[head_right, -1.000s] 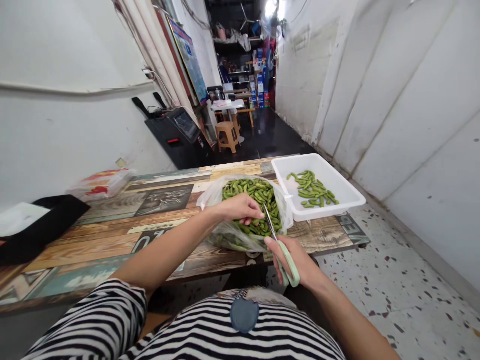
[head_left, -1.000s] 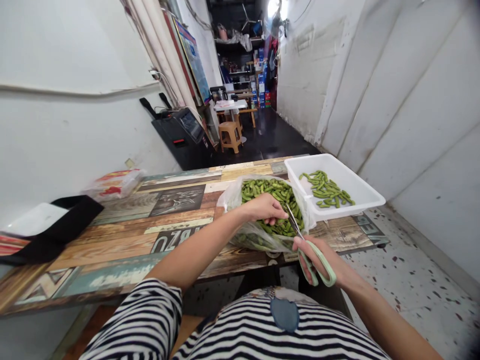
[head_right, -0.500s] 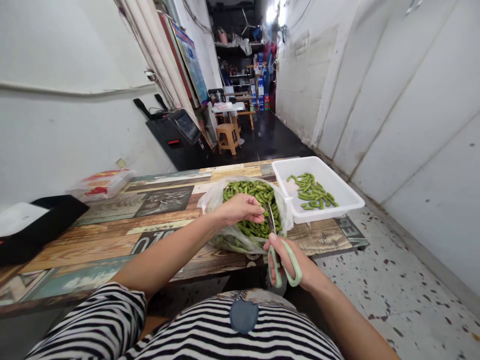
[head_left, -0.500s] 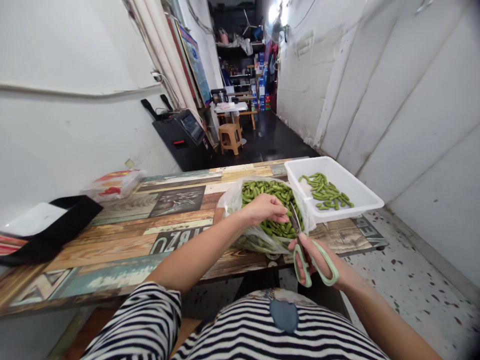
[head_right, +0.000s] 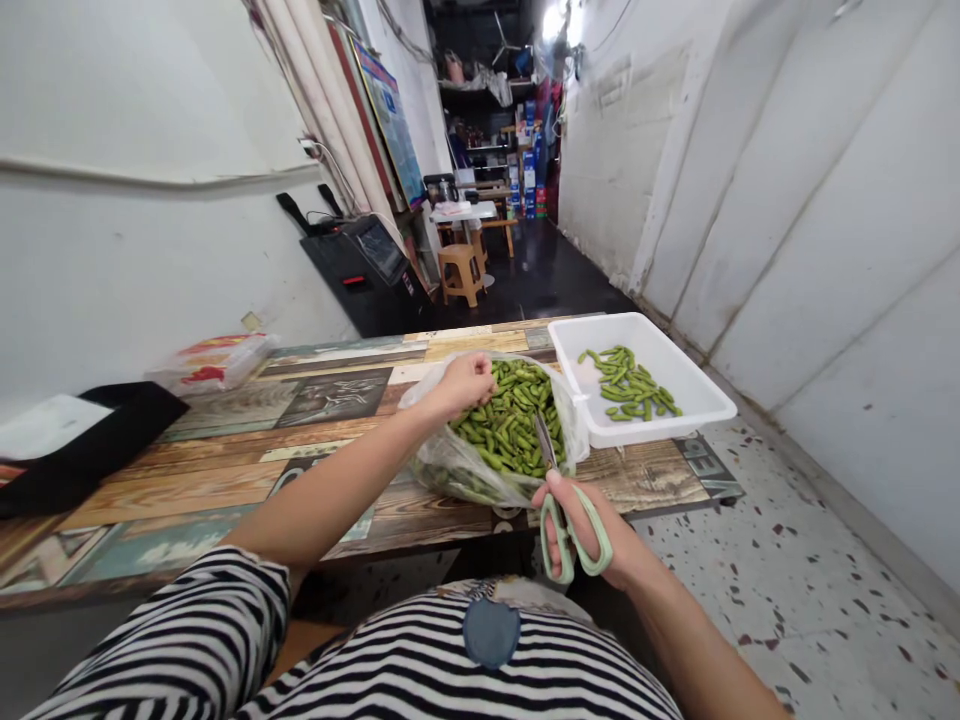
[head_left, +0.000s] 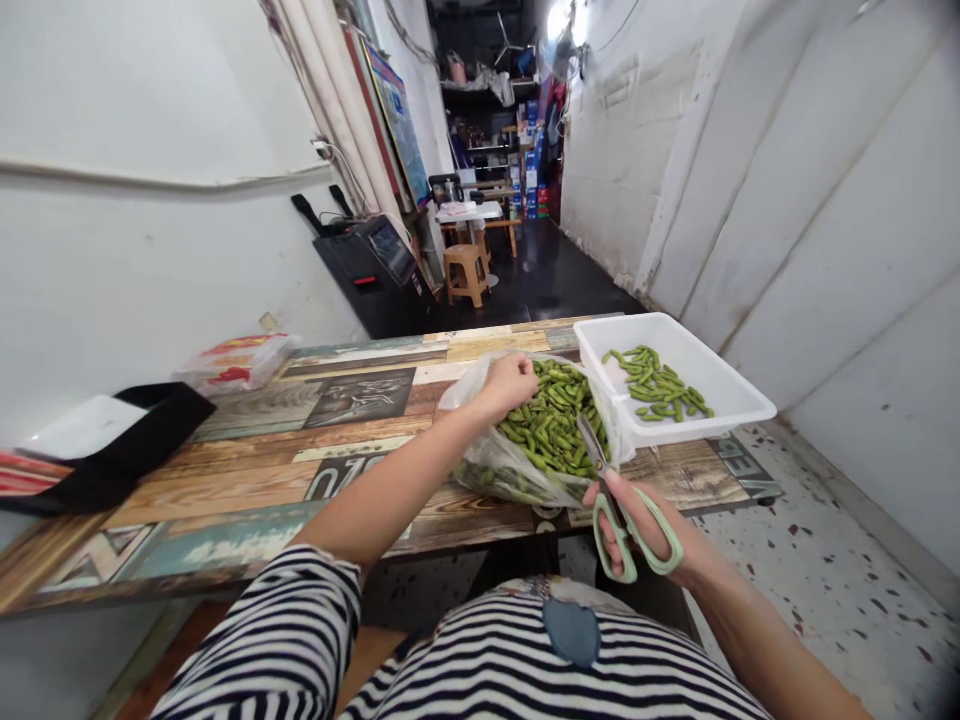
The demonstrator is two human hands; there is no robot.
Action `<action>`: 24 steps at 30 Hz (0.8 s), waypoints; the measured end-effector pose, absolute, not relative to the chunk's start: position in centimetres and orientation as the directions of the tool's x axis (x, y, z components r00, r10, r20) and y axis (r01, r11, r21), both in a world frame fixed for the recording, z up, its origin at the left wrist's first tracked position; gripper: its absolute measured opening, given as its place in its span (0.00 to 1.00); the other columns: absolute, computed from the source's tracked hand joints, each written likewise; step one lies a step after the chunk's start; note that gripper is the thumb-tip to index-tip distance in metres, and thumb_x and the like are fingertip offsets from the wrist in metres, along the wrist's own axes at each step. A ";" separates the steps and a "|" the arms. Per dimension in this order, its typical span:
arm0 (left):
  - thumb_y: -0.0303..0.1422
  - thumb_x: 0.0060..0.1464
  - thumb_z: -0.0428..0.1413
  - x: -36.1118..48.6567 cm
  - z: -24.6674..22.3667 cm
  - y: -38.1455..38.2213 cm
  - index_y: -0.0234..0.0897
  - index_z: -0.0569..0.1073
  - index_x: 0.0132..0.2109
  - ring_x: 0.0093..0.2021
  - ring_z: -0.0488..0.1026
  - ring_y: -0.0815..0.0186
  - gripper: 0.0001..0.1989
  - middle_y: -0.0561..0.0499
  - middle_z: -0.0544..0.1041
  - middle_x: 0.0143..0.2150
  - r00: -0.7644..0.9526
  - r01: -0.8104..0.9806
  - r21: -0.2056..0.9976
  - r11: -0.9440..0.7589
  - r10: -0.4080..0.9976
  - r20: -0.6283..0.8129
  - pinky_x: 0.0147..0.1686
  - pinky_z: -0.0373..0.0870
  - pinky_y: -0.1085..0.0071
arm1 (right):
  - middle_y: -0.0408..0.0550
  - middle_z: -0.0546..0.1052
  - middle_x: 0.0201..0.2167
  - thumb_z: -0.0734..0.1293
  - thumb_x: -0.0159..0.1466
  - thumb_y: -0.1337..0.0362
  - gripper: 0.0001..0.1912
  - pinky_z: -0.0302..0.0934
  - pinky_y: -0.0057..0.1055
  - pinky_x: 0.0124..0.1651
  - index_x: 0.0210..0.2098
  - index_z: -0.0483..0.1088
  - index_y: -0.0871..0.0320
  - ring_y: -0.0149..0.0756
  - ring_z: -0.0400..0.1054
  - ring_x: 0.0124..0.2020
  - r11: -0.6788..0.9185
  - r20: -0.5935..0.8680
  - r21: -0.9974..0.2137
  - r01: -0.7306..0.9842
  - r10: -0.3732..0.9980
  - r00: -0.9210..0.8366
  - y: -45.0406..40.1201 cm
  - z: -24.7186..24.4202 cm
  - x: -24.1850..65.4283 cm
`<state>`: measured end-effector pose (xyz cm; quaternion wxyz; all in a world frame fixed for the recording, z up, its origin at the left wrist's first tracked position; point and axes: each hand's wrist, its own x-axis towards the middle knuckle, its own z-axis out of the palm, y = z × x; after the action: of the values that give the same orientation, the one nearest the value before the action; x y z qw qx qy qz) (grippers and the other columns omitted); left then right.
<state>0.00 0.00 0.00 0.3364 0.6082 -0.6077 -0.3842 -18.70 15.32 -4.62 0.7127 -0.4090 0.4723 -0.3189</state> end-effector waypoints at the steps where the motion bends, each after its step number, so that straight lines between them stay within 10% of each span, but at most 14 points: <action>1: 0.23 0.49 0.55 0.1 -0.2 -0.8 0.35 0.71 0.28 0.26 0.72 0.69 0.05 0.54 0.75 0.24 -0.093 -0.613 0.788 0.062 -0.996 0.006 0.31 0.69 0.73 | 0.35 0.65 0.15 0.64 0.55 0.31 0.34 0.61 0.29 0.18 0.37 0.65 0.57 0.29 0.60 0.14 0.461 -0.411 -0.885 0.069 -0.841 0.351 15.4 -4.6 -18.6; 8: 0.28 0.53 0.56 -1.3 -1.1 -3.0 0.38 0.83 0.41 0.44 0.75 0.60 0.12 0.46 0.79 0.44 -0.549 -0.794 0.256 0.552 -0.831 0.087 0.45 0.68 0.70 | 0.35 0.64 0.14 0.65 0.54 0.31 0.34 0.59 0.30 0.19 0.36 0.64 0.56 0.30 0.59 0.14 0.452 -0.402 -0.889 0.081 -0.852 0.336 15.7 -4.5 -18.4; 13: 0.27 0.53 0.56 -2.4 -0.5 -3.3 0.41 0.82 0.45 0.45 0.75 0.59 0.14 0.45 0.78 0.48 -0.690 -0.721 0.100 0.686 -0.724 -0.002 0.38 0.66 0.71 | 0.35 0.65 0.14 0.64 0.55 0.31 0.33 0.58 0.30 0.19 0.36 0.64 0.56 0.30 0.59 0.13 0.471 -0.417 -0.878 0.090 -0.843 0.340 15.6 -4.7 -18.3; 18: 0.26 0.51 0.59 -2.3 0.0 -3.6 0.37 0.81 0.38 0.43 0.75 0.59 0.08 0.46 0.80 0.42 -0.660 -0.748 0.131 0.651 -0.750 -0.038 0.36 0.64 0.71 | 0.36 0.67 0.17 0.64 0.56 0.32 0.33 0.65 0.32 0.24 0.39 0.64 0.57 0.33 0.65 0.17 0.447 -0.393 -0.887 0.117 -0.863 0.318 15.2 -5.1 -18.6; 24: 0.32 0.55 0.59 -0.5 0.5 -1.1 0.33 0.78 0.41 0.37 0.76 0.65 0.08 0.48 0.81 0.36 -0.646 -0.691 0.461 0.556 -0.761 -0.050 0.36 0.66 0.74 | 0.38 0.69 0.19 0.64 0.55 0.30 0.37 0.64 0.31 0.21 0.44 0.62 0.58 0.35 0.68 0.18 0.411 -0.376 -0.910 0.049 -0.871 0.316 14.6 -5.0 -18.8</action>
<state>-0.49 -1.11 0.52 0.0779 0.4132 -0.8787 -0.2259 -18.82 14.59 -5.00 0.6890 -0.4281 0.4802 -0.3337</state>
